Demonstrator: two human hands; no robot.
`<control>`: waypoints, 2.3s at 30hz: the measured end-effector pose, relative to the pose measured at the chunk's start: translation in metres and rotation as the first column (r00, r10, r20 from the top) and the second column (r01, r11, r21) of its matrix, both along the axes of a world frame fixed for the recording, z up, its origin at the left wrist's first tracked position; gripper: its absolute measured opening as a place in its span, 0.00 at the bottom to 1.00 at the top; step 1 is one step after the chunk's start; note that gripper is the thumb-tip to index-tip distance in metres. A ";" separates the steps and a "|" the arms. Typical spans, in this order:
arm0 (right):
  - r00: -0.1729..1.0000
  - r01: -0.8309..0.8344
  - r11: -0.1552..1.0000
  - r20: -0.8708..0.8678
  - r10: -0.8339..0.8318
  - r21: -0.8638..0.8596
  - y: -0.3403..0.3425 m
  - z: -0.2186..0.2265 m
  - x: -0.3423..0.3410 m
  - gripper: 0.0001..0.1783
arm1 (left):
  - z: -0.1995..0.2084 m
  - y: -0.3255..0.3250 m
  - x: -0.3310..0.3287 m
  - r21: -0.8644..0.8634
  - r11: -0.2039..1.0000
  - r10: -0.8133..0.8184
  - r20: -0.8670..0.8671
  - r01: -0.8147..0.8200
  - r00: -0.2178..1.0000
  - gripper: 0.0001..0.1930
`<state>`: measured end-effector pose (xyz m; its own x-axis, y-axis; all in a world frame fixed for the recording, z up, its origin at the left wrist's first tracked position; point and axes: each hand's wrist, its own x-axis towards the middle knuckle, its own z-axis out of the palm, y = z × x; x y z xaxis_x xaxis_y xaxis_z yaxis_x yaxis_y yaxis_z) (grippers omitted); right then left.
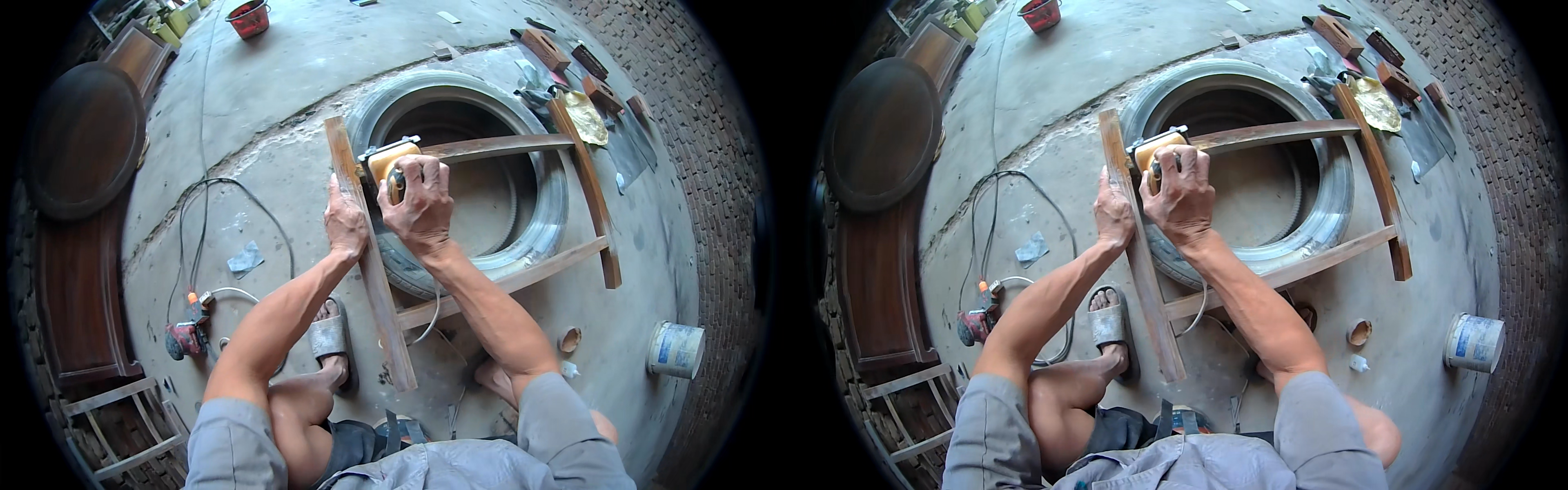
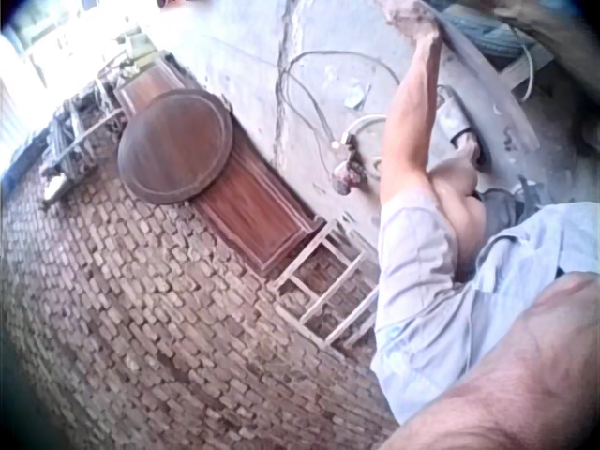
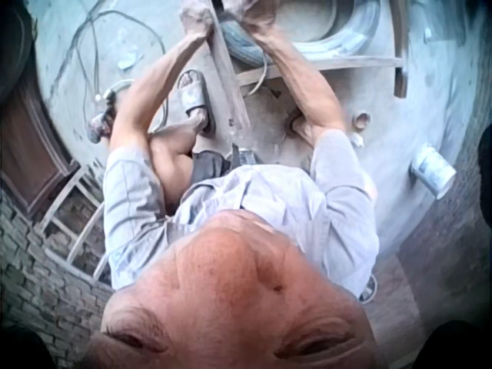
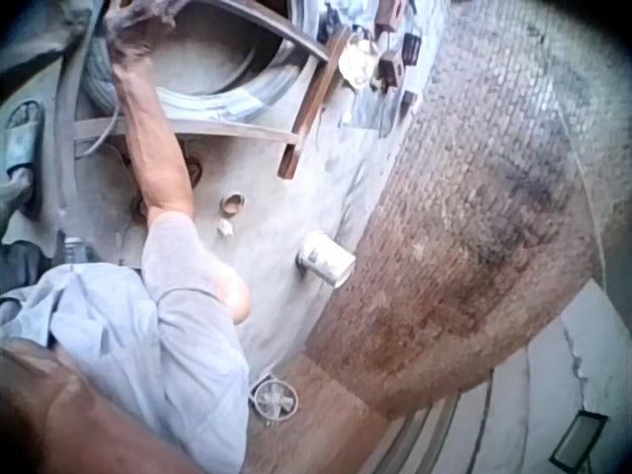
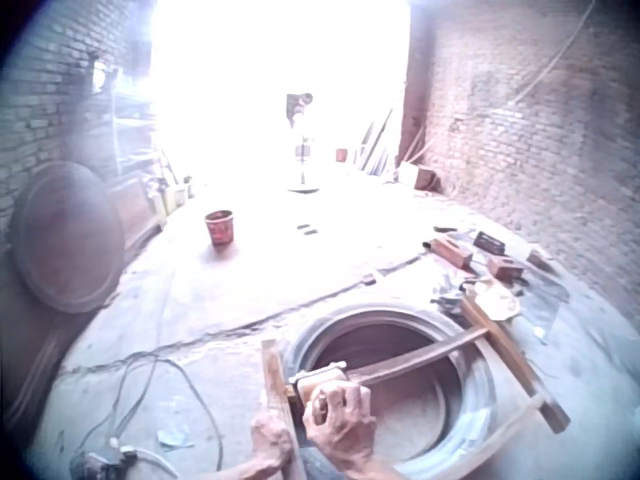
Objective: The person uses an electric sander to smooth the surfaces of a wooden frame that is resting on a tire. The person holds the frame with one hand and operates the sander with the other, moving it along the edges and flat surfaces.
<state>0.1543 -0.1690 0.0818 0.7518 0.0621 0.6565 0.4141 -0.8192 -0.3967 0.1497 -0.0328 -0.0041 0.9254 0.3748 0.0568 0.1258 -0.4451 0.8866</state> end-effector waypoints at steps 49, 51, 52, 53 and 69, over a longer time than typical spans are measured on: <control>0.774 0.174 0.906 -0.515 -0.369 -0.387 -0.410 0.063 0.241 0.35 | 0.024 -0.009 -0.005 0.220 0.970 -0.082 -0.111 0.105 0.990 0.42; 0.844 0.184 0.859 -0.370 -0.387 -0.478 -0.399 0.061 0.259 0.35 | 0.028 -0.011 -0.006 0.176 0.979 -0.081 -0.109 0.099 0.991 0.42; 0.729 0.125 0.816 -0.506 -0.461 -0.564 -0.394 0.071 0.277 0.35 | 0.028 -0.012 -0.006 0.152 0.984 -0.080 -0.106 0.096 0.991 0.42; 0.689 0.099 0.810 -0.548 -0.474 -0.577 -0.398 0.076 0.293 0.34 | 0.022 -0.015 -0.004 0.146 0.985 -0.085 -0.070 0.095 0.994 0.42; 0.520 -0.384 0.742 -0.793 -0.319 -0.550 -0.045 0.105 0.228 0.29 | 0.015 -0.006 -0.004 0.179 0.984 0.010 -0.128 0.014 0.992 0.43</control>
<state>0.3824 -0.2143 0.1866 0.8680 0.1940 -0.4570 0.2269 -0.9737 0.0178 0.1462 -0.0387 0.0114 0.9300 0.3674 0.0039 0.2320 -0.5953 0.7693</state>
